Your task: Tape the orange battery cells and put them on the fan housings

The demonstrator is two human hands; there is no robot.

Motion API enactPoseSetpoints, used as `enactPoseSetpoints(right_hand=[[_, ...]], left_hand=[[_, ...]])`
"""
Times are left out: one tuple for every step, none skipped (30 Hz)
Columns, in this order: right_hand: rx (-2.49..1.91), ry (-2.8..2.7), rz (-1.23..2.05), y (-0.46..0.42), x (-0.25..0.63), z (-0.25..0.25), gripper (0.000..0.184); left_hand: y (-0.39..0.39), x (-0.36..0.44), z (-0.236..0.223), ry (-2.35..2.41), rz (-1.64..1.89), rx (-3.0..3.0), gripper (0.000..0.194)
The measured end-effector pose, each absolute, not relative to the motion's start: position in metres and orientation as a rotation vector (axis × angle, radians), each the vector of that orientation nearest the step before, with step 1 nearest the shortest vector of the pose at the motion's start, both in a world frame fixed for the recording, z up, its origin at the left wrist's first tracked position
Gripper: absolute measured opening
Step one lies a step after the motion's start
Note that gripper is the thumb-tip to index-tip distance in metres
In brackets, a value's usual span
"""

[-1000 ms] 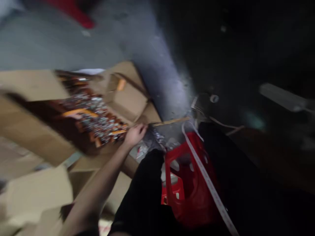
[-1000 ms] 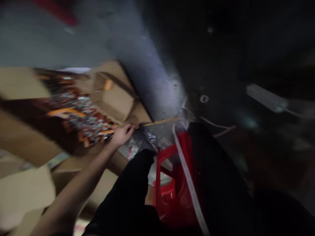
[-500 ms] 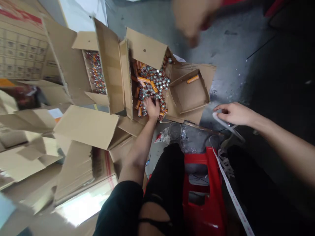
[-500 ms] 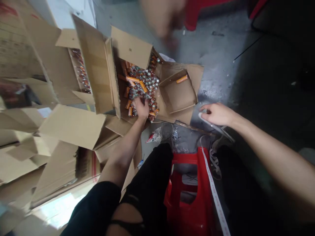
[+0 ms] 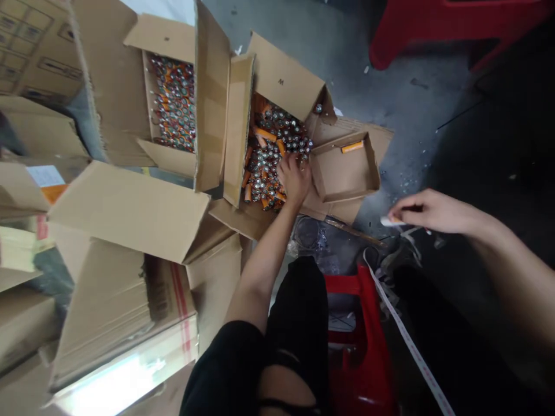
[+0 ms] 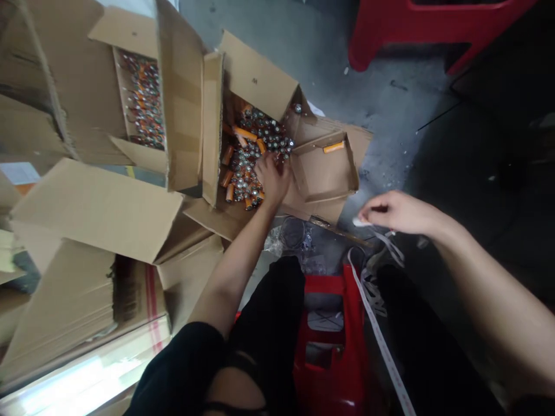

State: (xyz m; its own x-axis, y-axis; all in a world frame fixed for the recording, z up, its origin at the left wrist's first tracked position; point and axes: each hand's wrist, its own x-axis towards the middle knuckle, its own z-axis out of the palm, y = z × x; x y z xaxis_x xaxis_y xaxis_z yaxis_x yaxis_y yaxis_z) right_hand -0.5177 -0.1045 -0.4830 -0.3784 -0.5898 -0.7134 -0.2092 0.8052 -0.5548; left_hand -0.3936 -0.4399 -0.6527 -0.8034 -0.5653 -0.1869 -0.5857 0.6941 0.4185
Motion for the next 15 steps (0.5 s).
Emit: enactPoseSetpoints(right_hand=[[-0.628,1.993,-0.477,-0.117,-0.522,-0.490,0.038],[-0.678,2.030,-0.453,-0.133,-0.525,-0.498,0.041],[-0.725,2.061,-0.376,-0.149,-0.527,-0.507,0.043],[-0.747,2.084,-0.253,-0.165,-0.528,-0.517,0.043],[-0.745,2.076,-0.108,-0.180,-0.528,-0.526,0.043],[-0.723,2.047,0.027,-0.193,-0.527,-0.535,0.044],[-0.695,2.020,0.121,-0.203,-0.524,-0.544,0.044],[-0.680,2.014,0.162,-0.209,-0.521,-0.551,0.045],[-0.687,2.029,0.160,-0.212,-0.516,-0.558,0.046],[-0.708,2.061,0.135,-0.212,-0.511,-0.565,0.047],[-0.728,2.102,0.115,-0.209,-0.504,-0.570,0.048],[-0.733,2.140,0.112,-0.205,-0.498,-0.575,0.050],[-0.722,2.172,0.109,-0.199,-0.491,-0.579,0.051],[-0.698,2.197,0.093,-0.193,-0.484,-0.583,0.049],[-0.671,2.214,0.060,-0.187,-0.477,-0.586,0.044]], left_hand=[[-0.451,-0.402,-0.652,2.804,0.667,-1.069,0.063],[-0.461,-0.411,-0.651,2.755,0.618,-1.107,0.074],[-0.469,-0.420,-0.650,2.709,0.583,-1.085,0.082],[-0.475,-0.428,-0.649,2.668,0.561,-1.022,0.088],[-0.479,-0.434,-0.649,2.634,0.548,-0.943,0.089],[-0.480,-0.438,-0.648,2.606,0.541,-0.869,0.088],[-0.481,-0.441,-0.648,2.586,0.538,-0.813,0.085],[-0.481,-0.441,-0.648,2.575,0.538,-0.775,0.082],[-0.480,-0.441,-0.648,2.576,0.543,-0.753,0.078],[-0.479,-0.439,-0.649,2.581,0.553,-0.747,0.074],[-0.478,-0.437,-0.649,2.589,0.568,-0.756,0.071],[-0.476,-0.434,-0.649,2.603,0.588,-0.782,0.068],[-0.472,-0.431,-0.650,2.626,0.615,-0.821,0.066],[-0.466,-0.428,-0.650,2.660,0.655,-0.848,0.065],[-0.457,-0.426,-0.650,2.699,0.713,-0.829,0.063]])
